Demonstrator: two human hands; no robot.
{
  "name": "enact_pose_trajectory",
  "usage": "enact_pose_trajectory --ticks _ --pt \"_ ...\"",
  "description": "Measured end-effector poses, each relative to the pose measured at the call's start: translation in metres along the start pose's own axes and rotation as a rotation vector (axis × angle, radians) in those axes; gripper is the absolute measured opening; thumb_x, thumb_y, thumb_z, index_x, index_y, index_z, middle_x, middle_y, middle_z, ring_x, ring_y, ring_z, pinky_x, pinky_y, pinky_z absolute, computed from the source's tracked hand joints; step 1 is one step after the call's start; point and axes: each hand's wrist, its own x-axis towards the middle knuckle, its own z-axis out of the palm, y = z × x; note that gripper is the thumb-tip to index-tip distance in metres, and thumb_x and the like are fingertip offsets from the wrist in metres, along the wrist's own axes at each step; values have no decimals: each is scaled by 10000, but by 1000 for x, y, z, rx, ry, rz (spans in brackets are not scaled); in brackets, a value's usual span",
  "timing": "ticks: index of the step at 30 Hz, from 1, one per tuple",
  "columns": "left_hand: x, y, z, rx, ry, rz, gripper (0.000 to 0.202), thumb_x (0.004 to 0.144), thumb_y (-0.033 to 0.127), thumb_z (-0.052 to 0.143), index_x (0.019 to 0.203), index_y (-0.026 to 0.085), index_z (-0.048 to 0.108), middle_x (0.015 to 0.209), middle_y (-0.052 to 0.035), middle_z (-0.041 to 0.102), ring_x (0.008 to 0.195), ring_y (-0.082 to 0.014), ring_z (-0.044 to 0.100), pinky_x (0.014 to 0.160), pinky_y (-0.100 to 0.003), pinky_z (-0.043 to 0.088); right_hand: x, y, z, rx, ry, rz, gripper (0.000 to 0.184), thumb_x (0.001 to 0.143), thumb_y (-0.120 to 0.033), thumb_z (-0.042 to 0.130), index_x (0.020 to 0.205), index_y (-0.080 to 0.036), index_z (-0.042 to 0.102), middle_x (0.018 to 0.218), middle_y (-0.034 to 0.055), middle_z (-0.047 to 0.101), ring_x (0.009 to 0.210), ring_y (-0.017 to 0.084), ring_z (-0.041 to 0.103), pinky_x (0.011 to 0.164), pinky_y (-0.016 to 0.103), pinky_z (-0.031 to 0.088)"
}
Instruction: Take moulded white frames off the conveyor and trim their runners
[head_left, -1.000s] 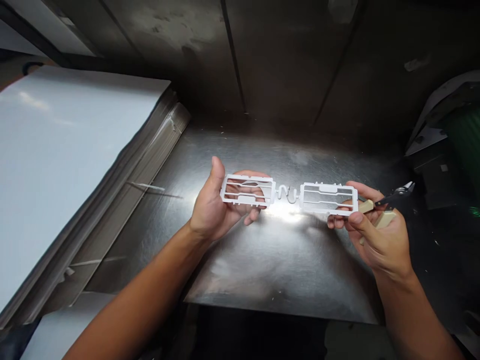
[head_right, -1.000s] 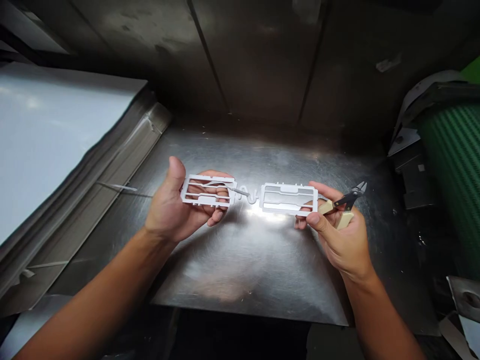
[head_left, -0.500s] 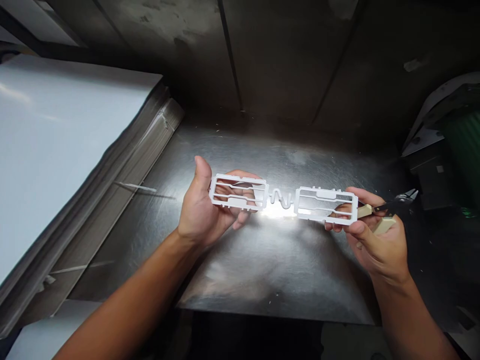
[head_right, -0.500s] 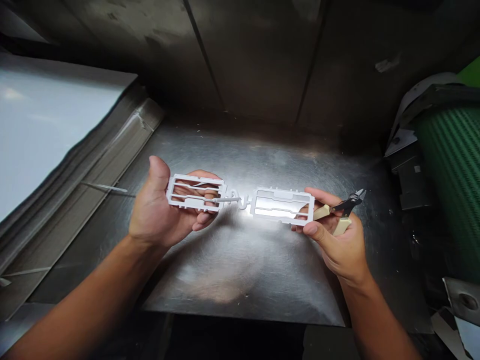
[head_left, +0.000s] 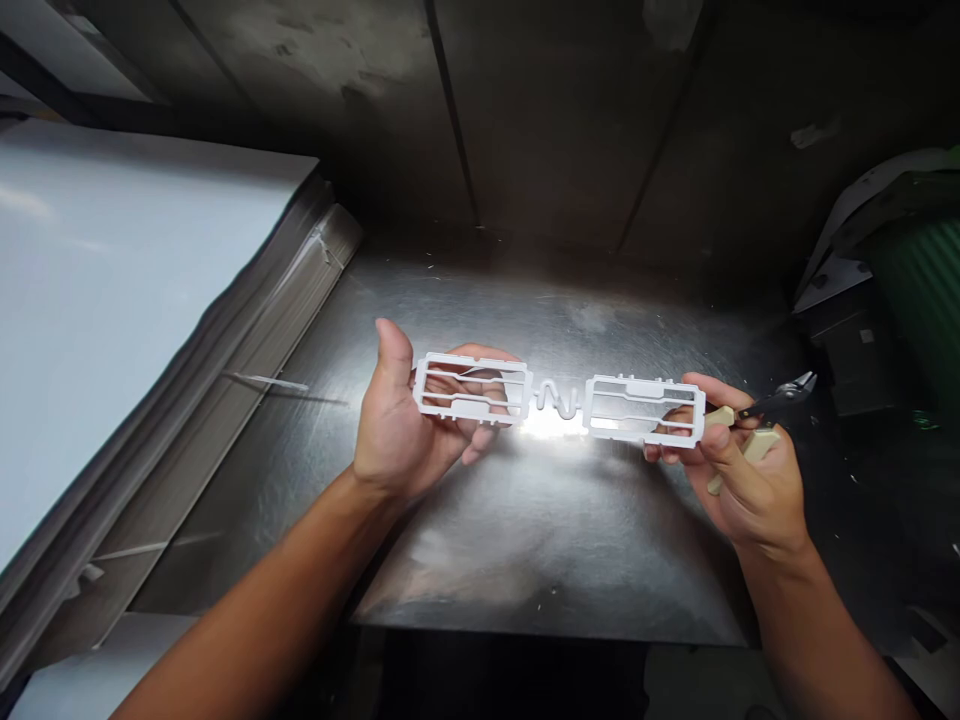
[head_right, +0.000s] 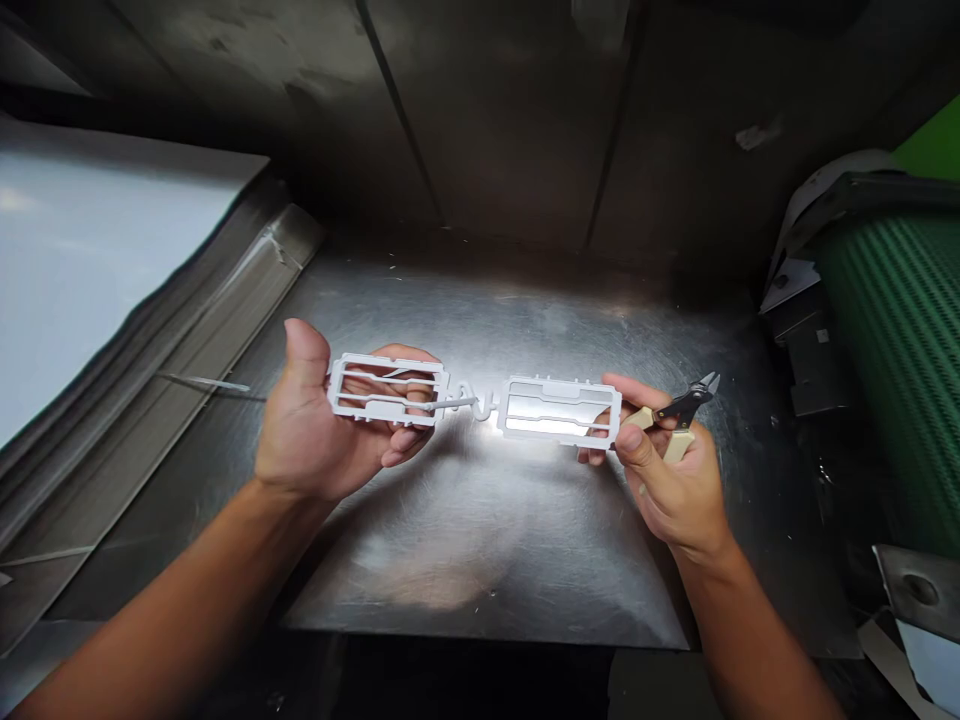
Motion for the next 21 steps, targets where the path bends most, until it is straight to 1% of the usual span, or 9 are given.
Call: enact_pose_trajectory --ticks 3,5,8,10,13,16,18,21 --pt "0 0 0 9 -24 16 875 973 965 620 1019 126 863 728 -76 700 449 -167 604 347 -242 462 0 0 0 3 7 16 354 1031 -486 983 1342 -359 868 962 43 809 792 277 786 666 391 676" --pt "-1 0 1 0 -33 19 891 980 969 601 1039 119 864 730 -78 700 453 -168 603 349 -247 465 1 1 0 -3 17 26 361 1027 -490 983 1341 -355 866 1001 48 810 797 272 783 674 388 680" --pt "-3 0 4 -28 -56 0 966 980 1001 545 1147 104 860 764 -91 718 473 -175 619 351 -243 457 3 1 0 -9 37 42 368 1025 -499 980 1342 -353 862 1012 51 801 770 253 760 679 387 692" --pt "-4 -1 6 -51 -80 -10 1015 950 1028 559 1225 95 848 804 -98 732 500 -177 638 366 -235 461 4 0 -1 -17 72 52 371 1024 -491 981 1342 -341 863 980 46 788 749 234 733 701 390 707" --pt "-5 -5 9 -86 -134 -6 1076 910 1064 562 1276 89 831 824 -89 728 507 -167 634 376 -228 473 5 1 -2 -64 161 77 389 983 -463 1005 1316 -304 880 996 57 786 763 229 723 718 381 722" --pt "-3 -10 6 -106 -180 -4 1185 917 1115 387 1312 82 811 837 -92 719 533 -172 642 370 -232 483 6 4 -4 -139 245 99 449 928 -458 1027 1308 -265 886 1030 82 791 768 241 734 706 365 732" --pt "-1 -14 2 -112 -188 -18 1260 919 1128 247 1340 75 796 840 -101 715 551 -182 650 369 -242 489 7 7 -7 -172 270 111 503 909 -461 1040 1330 -238 880 1044 104 797 776 241 750 733 342 739" --pt "0 -16 0 -109 -177 -42 1308 905 1135 166 1369 78 783 827 -108 713 542 -186 636 359 -249 475 7 10 -11 -190 276 124 550 890 -466 1057 1335 -197 878 1092 143 804 813 252 780 790 319 741"
